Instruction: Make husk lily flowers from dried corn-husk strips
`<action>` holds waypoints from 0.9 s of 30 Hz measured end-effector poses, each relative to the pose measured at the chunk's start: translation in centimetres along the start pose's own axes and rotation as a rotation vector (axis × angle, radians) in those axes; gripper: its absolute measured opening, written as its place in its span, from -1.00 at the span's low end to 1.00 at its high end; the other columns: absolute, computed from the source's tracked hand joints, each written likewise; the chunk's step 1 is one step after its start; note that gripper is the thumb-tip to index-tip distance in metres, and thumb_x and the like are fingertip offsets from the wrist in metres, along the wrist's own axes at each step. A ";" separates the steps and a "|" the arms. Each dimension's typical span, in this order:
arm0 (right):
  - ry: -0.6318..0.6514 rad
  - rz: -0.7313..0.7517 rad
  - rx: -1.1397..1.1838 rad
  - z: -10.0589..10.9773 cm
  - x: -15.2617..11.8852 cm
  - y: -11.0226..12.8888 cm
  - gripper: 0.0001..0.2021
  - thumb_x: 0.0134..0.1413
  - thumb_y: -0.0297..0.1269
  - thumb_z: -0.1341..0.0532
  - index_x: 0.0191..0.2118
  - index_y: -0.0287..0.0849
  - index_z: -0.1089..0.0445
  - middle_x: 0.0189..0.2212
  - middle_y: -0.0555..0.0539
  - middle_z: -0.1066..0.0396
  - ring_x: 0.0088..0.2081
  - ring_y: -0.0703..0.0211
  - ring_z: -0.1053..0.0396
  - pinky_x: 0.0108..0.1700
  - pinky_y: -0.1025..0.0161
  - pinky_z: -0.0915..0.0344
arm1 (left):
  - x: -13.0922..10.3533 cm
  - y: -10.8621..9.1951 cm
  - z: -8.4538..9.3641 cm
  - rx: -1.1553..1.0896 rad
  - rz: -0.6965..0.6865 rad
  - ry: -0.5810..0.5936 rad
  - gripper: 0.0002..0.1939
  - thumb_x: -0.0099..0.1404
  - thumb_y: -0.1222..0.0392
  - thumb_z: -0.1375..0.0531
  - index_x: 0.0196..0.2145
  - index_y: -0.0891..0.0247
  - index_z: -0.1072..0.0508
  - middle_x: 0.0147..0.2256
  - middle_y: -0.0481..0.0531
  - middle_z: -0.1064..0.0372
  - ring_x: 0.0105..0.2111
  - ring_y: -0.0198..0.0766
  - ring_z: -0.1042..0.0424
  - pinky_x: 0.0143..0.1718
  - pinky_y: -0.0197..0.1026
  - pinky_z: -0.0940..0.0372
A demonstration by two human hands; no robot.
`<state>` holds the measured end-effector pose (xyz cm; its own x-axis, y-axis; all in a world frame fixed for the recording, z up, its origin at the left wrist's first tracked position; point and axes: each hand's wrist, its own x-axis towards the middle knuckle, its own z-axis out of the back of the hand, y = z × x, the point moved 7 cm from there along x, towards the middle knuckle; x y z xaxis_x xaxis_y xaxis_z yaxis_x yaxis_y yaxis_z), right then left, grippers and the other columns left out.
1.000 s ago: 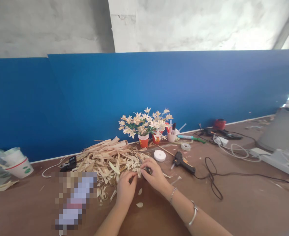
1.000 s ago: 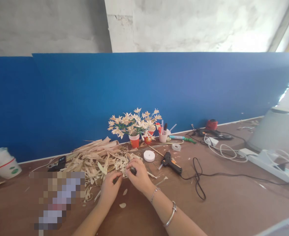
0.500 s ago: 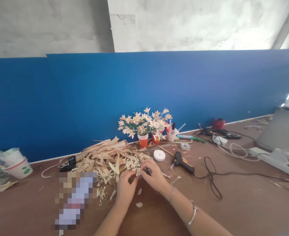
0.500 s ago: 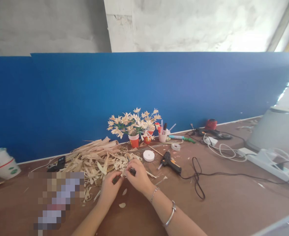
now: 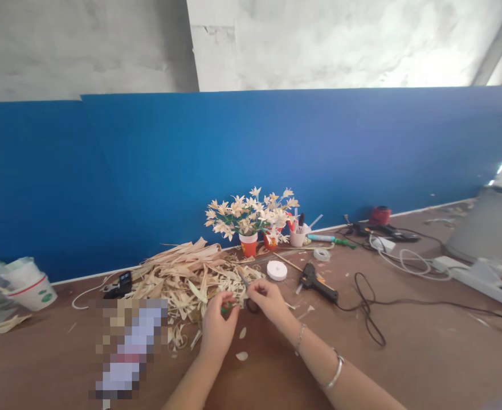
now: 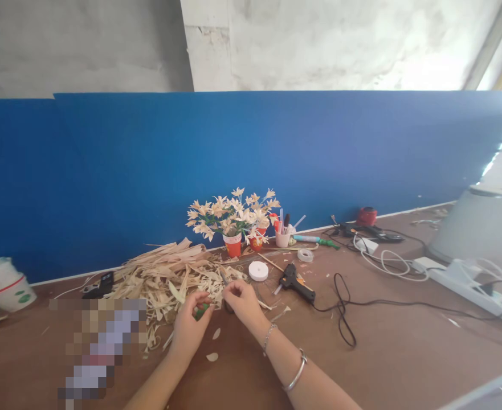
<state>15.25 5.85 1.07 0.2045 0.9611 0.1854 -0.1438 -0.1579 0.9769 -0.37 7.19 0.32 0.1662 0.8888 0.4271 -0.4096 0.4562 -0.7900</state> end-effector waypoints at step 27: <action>0.104 -0.162 0.266 -1.6 -0.7 0.0 -0.83 -0.23 -0.24 -0.21 -0.63 -0.18 -0.24 -0.74 0.14 -0.12 -0.64 0.38 -0.02 -0.55 0.36 0.05 | -0.3 -3.7 1.2 0.326 -0.262 -0.083 -0.91 0.16 0.31 -0.10 -0.46 0.21 -0.38 -0.45 0.01 -0.40 -0.37 -0.16 -0.37 -0.30 -0.15 -0.20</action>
<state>13.51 5.52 0.72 0.1023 0.9944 0.0270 0.1430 -0.0415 0.9889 -0.01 5.17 3.64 0.2350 0.7317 0.6398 -0.6276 0.6169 -0.4750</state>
